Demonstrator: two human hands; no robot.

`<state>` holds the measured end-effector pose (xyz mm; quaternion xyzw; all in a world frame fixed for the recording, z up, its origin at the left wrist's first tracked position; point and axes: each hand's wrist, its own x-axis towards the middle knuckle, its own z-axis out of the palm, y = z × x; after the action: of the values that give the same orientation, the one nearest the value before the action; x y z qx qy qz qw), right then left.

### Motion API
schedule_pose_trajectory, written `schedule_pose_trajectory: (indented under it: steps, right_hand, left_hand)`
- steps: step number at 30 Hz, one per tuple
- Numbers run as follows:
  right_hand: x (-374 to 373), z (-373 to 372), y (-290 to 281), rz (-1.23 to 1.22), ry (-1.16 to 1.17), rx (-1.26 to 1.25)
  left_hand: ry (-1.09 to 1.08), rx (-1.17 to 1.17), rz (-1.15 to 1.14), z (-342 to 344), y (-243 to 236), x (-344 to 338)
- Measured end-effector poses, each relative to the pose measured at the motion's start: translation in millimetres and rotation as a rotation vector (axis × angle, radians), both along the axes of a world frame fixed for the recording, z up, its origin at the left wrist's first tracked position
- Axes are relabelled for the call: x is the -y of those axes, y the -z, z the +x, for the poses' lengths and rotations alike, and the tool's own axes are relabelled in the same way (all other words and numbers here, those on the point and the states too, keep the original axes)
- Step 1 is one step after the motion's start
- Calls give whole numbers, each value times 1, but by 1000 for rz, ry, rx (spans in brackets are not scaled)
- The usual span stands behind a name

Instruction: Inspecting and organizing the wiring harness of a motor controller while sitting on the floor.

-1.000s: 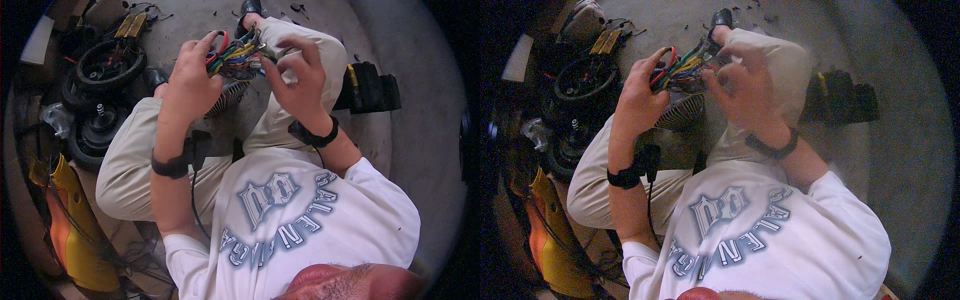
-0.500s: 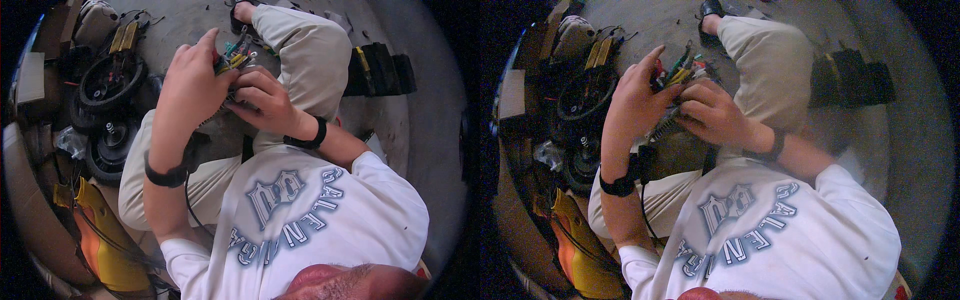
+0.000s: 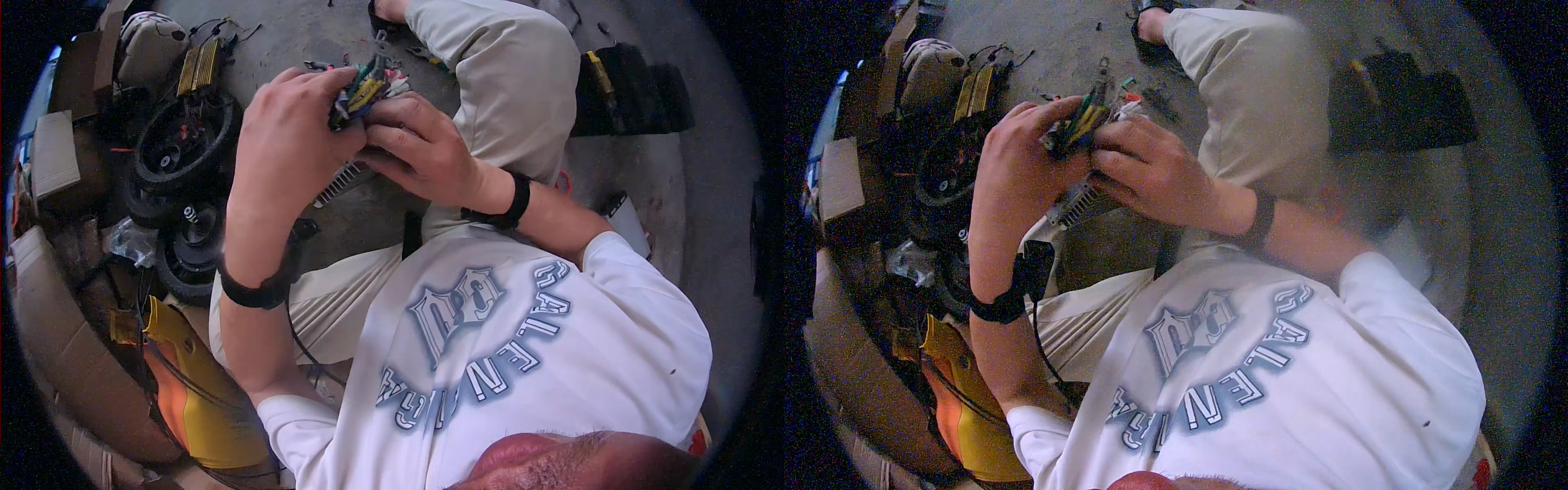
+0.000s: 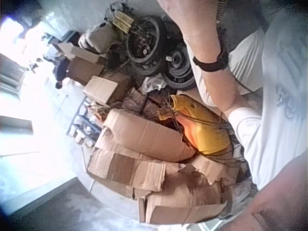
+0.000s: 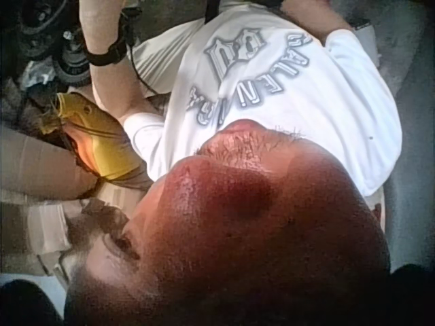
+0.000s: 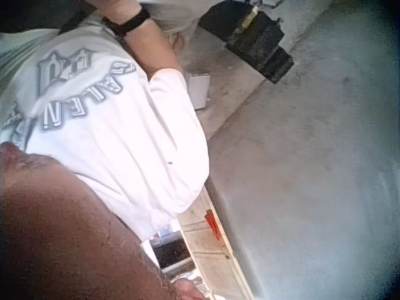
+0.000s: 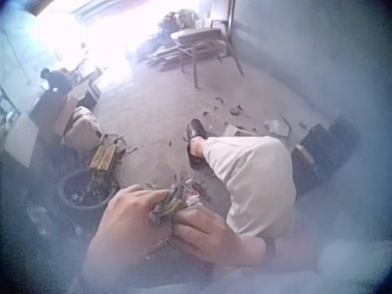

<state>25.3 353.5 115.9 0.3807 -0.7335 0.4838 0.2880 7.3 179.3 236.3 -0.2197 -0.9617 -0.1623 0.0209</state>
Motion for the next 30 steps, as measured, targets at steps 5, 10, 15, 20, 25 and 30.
schedule_pose_trajectory:
  steps: [5,10,15,20,25,30]
  right_hand:
    - [2,-5,1,52,40,-37]
    - [5,-11,1,131,71,-57]
    - [7,-13,2,103,92,-87]
    - [21,-16,-4,90,49,-73]
    - [37,-12,-13,147,4,-59]
    - [43,-9,-17,151,-42,-12]
  left_hand:
    - [-62,-8,88,9,-3,6]
    - [-200,-93,363,18,7,7]
    - [-489,-40,647,42,12,15]
    - [-497,-67,945,53,33,29]
    - [-85,-60,1326,53,36,58]
    - [-246,-154,1488,68,44,63]
